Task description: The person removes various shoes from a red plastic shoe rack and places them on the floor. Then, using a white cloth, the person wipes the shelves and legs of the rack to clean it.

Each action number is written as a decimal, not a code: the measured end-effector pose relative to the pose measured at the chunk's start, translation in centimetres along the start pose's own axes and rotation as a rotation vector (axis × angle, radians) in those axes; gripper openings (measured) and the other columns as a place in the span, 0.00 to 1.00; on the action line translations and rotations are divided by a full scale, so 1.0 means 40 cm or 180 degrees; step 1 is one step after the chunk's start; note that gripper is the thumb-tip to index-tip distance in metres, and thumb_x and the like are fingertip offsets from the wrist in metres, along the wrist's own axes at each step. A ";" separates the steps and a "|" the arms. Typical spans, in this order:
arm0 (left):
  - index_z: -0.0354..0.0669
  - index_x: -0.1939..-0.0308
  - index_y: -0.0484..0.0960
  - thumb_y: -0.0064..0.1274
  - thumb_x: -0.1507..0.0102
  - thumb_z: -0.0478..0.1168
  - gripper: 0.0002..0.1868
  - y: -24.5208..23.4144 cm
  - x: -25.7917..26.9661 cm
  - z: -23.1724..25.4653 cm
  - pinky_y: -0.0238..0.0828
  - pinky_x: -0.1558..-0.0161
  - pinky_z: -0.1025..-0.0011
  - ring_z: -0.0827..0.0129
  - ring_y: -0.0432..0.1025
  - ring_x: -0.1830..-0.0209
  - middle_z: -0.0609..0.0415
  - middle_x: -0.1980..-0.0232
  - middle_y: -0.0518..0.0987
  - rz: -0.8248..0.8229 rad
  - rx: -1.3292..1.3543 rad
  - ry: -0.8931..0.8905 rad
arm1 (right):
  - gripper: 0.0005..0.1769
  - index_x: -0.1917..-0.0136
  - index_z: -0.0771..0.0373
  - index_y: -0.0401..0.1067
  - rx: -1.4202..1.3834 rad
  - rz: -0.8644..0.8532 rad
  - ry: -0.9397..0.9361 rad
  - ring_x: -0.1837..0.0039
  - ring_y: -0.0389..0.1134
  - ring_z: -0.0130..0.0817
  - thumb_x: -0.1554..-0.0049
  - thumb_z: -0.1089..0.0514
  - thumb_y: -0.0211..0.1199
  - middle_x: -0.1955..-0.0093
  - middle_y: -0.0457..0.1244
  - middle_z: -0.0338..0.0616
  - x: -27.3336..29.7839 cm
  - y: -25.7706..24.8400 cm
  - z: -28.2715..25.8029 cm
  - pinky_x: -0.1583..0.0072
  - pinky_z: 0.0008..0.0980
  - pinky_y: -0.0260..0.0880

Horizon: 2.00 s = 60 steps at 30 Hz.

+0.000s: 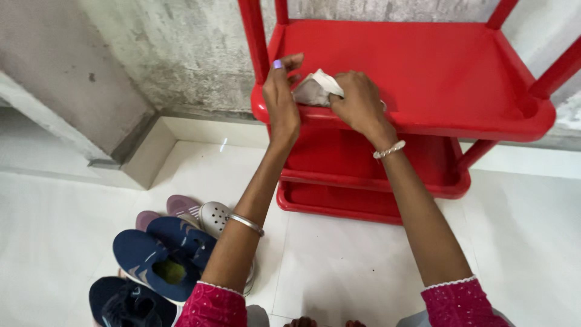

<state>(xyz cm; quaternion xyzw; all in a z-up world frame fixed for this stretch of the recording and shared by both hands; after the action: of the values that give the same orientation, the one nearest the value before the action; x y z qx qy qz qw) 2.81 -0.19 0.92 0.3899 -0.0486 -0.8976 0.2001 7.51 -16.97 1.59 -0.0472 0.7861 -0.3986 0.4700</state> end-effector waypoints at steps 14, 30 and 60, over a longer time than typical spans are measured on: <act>0.49 0.26 0.63 0.20 0.30 0.70 0.41 -0.315 0.027 -0.180 0.61 0.35 0.66 0.67 0.65 0.32 0.54 0.32 0.71 0.0143 0.0883 -0.1999 | 0.23 0.53 0.60 0.78 0.0394 0.0619 -0.1294 0.41 0.66 0.45 0.61 0.49 0.76 0.48 0.69 0.46 -0.081 0.138 -0.327 0.44 0.45 0.68; 0.43 0.23 0.62 0.10 0.36 0.76 0.54 -0.307 0.006 -0.157 0.43 0.24 0.48 0.51 0.56 0.21 0.44 0.22 0.64 -0.0871 0.0400 -0.1974 | 0.31 0.43 0.63 0.79 0.2099 0.0370 -0.0822 0.59 0.70 0.39 0.40 0.33 0.66 0.59 0.66 0.48 0.099 0.038 -0.148 0.61 0.39 0.68; 0.39 0.23 0.56 0.15 0.33 0.73 0.50 -0.332 0.024 -0.212 0.51 0.24 0.55 0.52 0.55 0.20 0.40 0.22 0.62 -0.0124 0.1274 -0.2297 | 0.09 0.51 0.63 0.81 0.1826 0.0402 -0.0948 0.37 0.67 0.38 0.44 0.61 0.63 0.48 0.70 0.45 -0.086 0.315 -0.386 0.18 0.50 0.40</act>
<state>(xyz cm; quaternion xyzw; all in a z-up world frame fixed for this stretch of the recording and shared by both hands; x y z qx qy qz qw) 4.06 12.17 -8.82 0.0823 -0.2818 -0.9531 0.0734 1.20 2.11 -0.75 0.0781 0.5658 -0.5625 0.5978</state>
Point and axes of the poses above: each hand's wrist, its own x-axis away from the middle knuckle, its own y-axis out of the palm, z = x × y, the point moved 2 cm from there along -x, towards the middle knuckle
